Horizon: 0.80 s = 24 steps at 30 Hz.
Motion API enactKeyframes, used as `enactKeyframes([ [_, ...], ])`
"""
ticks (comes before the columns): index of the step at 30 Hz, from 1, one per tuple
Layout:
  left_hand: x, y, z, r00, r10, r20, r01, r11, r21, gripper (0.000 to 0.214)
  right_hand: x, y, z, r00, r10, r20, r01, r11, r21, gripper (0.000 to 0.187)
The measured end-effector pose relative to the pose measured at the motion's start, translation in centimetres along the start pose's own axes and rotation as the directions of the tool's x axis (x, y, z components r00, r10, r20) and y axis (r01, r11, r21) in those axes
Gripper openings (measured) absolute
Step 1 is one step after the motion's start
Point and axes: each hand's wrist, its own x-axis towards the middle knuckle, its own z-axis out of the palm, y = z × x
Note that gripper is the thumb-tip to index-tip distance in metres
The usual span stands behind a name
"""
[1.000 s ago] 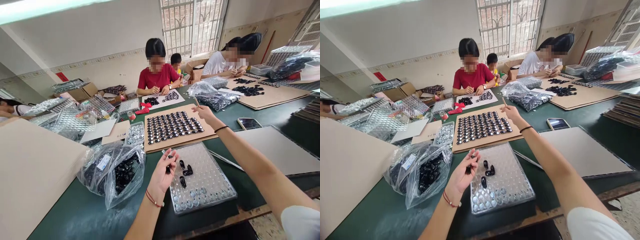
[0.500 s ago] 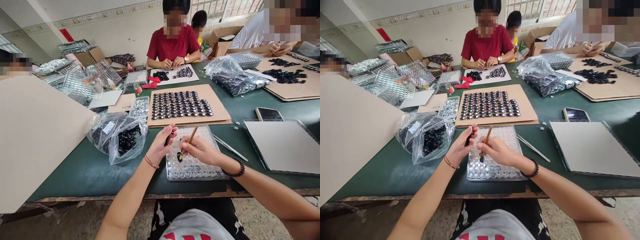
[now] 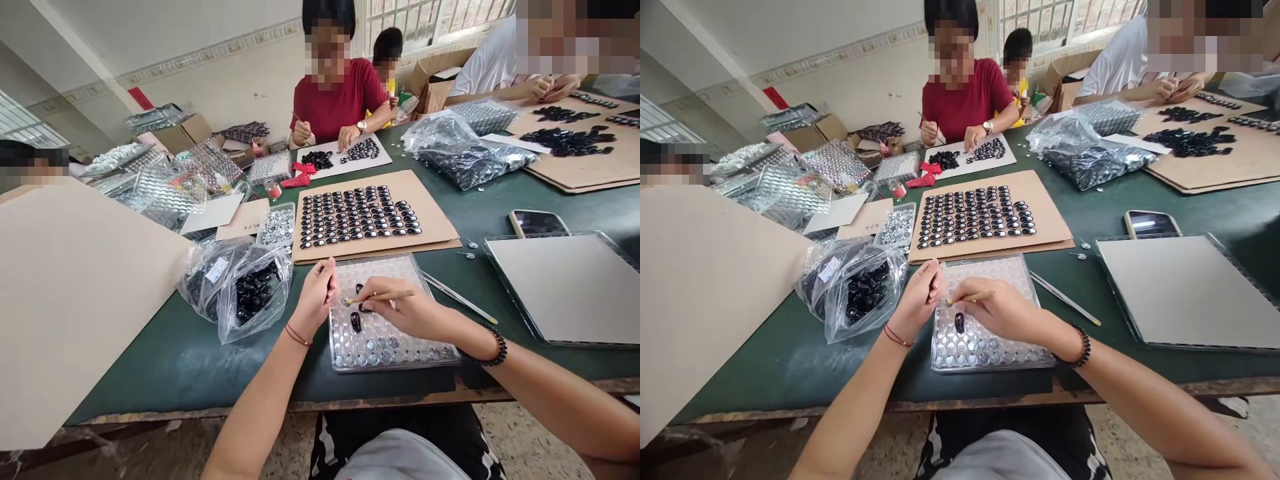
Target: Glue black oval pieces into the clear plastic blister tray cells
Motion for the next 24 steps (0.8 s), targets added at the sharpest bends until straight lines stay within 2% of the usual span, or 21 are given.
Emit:
enactKeyframes([
  [4, -0.3, 0.1, -0.1, 0.994, 0.08, -0.075, -0.059, 0.967, 0.25, 0.039, -0.8, 2.0, -1.0, 0.979, 0.018, -0.202, -0.039, 0.994, -0.104, 0.014],
  [6, -0.6, 0.1, 0.1, 0.994, 0.1, -0.049, -0.072, 0.911, 0.406, 0.036, -1.2, 2.4, -1.0, 0.967, 0.017, -0.254, -0.047, 0.993, -0.112, 0.014],
  [11, -1.2, 0.2, 1.1, 0.986, 0.152, 0.065, -0.152, 0.674, 0.723, 0.027, -1.7, 2.3, -0.7, 0.972, 0.01, -0.237, -0.048, 0.987, -0.154, 0.017],
  [14, -1.4, -0.1, 1.6, 0.971, 0.214, 0.105, -0.217, 0.606, 0.766, 0.025, -1.8, 2.3, -0.5, 0.984, -0.005, -0.179, -0.034, 0.975, -0.219, 0.018],
  [17, -1.6, -0.6, 1.6, 0.962, 0.25, 0.106, -0.248, 0.645, 0.723, 0.022, -1.8, 2.4, -0.3, 0.989, -0.037, -0.14, -0.004, 0.961, -0.277, 0.019],
  [20, -1.6, -0.8, 1.5, 0.971, 0.219, 0.091, -0.216, 0.658, 0.721, 0.01, -1.8, 2.5, -0.2, 0.988, -0.065, -0.141, 0.02, 0.953, -0.302, 0.019],
  [24, -1.4, -0.7, 1.4, 0.966, 0.232, 0.111, -0.227, 0.565, 0.793, 0.011, -1.7, 2.6, 0.0, 0.981, -0.062, -0.181, 0.006, 0.956, -0.293, 0.018],
])
